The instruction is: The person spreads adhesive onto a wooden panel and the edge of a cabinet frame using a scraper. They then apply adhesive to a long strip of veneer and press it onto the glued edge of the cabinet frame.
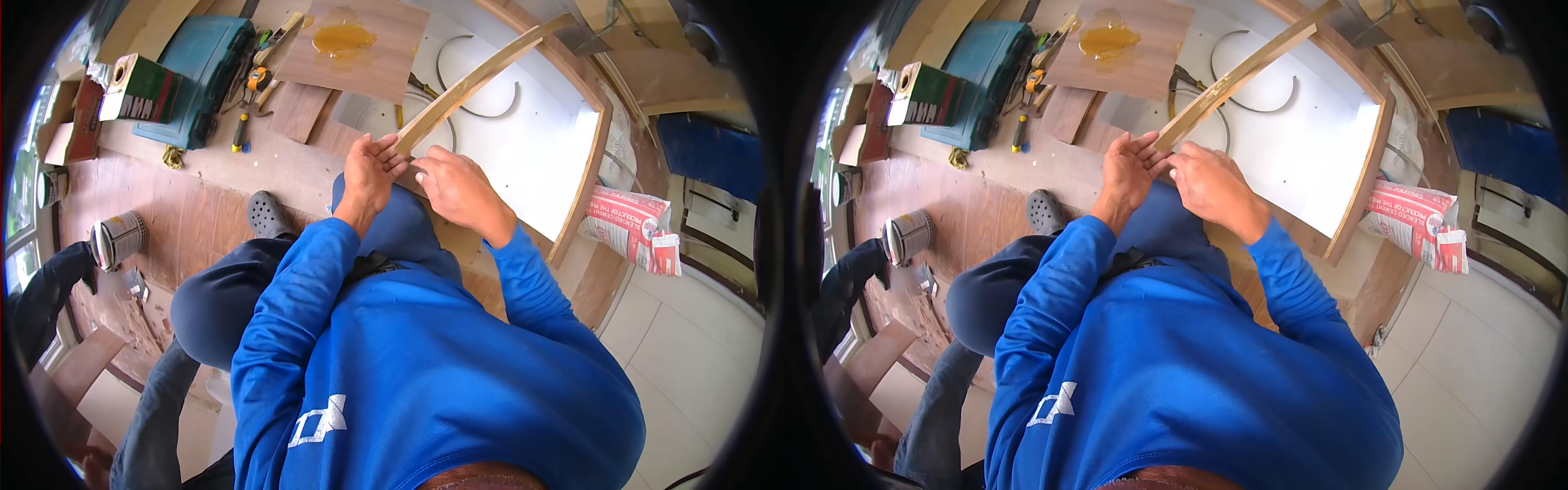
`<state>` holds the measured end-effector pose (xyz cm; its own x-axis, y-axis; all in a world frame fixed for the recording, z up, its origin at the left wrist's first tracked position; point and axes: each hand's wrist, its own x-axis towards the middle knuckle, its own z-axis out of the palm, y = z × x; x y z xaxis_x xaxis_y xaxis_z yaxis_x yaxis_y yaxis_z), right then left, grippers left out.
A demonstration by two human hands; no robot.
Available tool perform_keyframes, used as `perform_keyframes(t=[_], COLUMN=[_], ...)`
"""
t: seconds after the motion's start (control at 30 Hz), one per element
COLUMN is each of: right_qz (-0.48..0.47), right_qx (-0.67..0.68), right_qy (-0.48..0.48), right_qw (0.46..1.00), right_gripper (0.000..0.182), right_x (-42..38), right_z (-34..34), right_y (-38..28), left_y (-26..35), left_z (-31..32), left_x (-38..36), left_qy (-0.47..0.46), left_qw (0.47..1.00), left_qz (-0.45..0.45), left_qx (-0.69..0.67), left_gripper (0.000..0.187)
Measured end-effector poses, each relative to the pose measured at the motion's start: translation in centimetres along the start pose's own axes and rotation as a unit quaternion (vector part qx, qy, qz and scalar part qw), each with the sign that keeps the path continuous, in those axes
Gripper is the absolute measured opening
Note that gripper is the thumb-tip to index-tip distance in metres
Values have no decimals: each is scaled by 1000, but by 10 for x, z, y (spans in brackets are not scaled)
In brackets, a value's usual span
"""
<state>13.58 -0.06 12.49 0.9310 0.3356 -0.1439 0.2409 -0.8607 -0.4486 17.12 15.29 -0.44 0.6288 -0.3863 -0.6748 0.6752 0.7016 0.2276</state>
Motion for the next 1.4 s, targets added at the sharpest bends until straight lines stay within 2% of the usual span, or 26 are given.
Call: perform_keyframes(t=[0.07, 0.2, 0.27, 0.33, 0.4, 0.47, 0.53, 0.6, 0.63, 0.67, 0.73, 0.77, 0.8, 0.83, 0.9, 0.93, 0.97, 1.0, 1.03, 1.1, 1.17, 1.2, 1.33, 1.4], right_qz=[51, 43, 79, 77, 148, 145, 160, 189, 183, 177, 193, 171, 149, 149, 155, 155, 130, 105, 103, 125, 134, 143, 83, 60], right_qx=[57, 21, 50, 70, 237, 183, 138, 118, 75, 33, 39, -21, -81, -80, -160, -160, -216, -272, -272, -326, -312, -296, -236, -211], right_qy=[47, 125, 93, 128, 22, 56, 169, 166, 187, 207, 202, 212, 223, 224, 197, 198, 208, 217, 216, 179, 160, 143, 133, 130], right_qw=[996, 991, 991, 986, 960, 971, 963, 961, 962, 962, 960, 962, 960, 960, 955, 955, 945, 932, 932, 920, 927, 933, 959, 967], right_gripper=[16, 19, 20, 17, 18, 20, 26, 26, 26, 26, 24, 23, 21, 21, 20, 20, 20, 21, 21, 20, 17, 14, 14, 14], right_x=[-2, -6, -14, -20, -25, -26, -26, -25, -24, -22, -8, 1, 10, 20, 42, 52, 62, 70, 78, 86, 86, 84, 59, 44], right_z=[-13, -57, -83, -99, -120, -122, -119, -118, -110, -104, -97, -87, -80, -76, -71, -70, -69, -67, -64, -55, -40, -32, -8, -1], right_y=[-9, -8, -4, 8, 10, 17, 32, 54, 71, 85, 110, 130, 147, 160, 178, 186, 194, 201, 208, 213, 206, 196, 142, 117], left_y=[2, 2, 0, -1, -2, -7, -16, -16, -12, -10, -6, -4, -2, 1, 4, 6, 7, 7, 6, 5, 3, 2, -1, -1], left_z=[-1, 4, 11, 20, 28, 36, 34, 40, 43, 45, 49, 52, 55, 58, 65, 67, 66, 64, 62, 60, 60, 60, 59, 59], left_x=[-1, -1, -5, -10, -17, -22, -17, -22, -24, -24, -23, -24, -24, -25, -27, -28, -25, -21, -18, -17, -16, -15, -15, -15], left_qy=[0, 8, -11, -19, -53, -71, -97, -65, -60, -60, -27, -26, -18, -12, -8, -4, -3, -14, -24, -29, -33, -33, -33, -32], left_qw=[1000, 999, 999, 991, 989, 936, 916, 858, 829, 829, 816, 815, 780, 740, 723, 707, 707, 672, 635, 630, 623, 636, 659, 654], left_qz=[-1, 18, 19, 82, 87, 193, 230, 311, 328, 327, 329, 329, 376, 423, 448, 471, 471, 508, 542, 542, 543, 536, 516, 517], left_qx=[3, 43, 45, 106, 111, 286, 313, 405, 448, 450, 475, 476, 501, 523, 526, 527, 527, 539, 549, 556, 562, 554, 546, 550], left_gripper=[50, 56, 56, 52, 49, 52, 56, 51, 42, 42, 33, 33, 31, 29, 29, 28, 28, 28, 28, 28, 28, 28, 28, 28])
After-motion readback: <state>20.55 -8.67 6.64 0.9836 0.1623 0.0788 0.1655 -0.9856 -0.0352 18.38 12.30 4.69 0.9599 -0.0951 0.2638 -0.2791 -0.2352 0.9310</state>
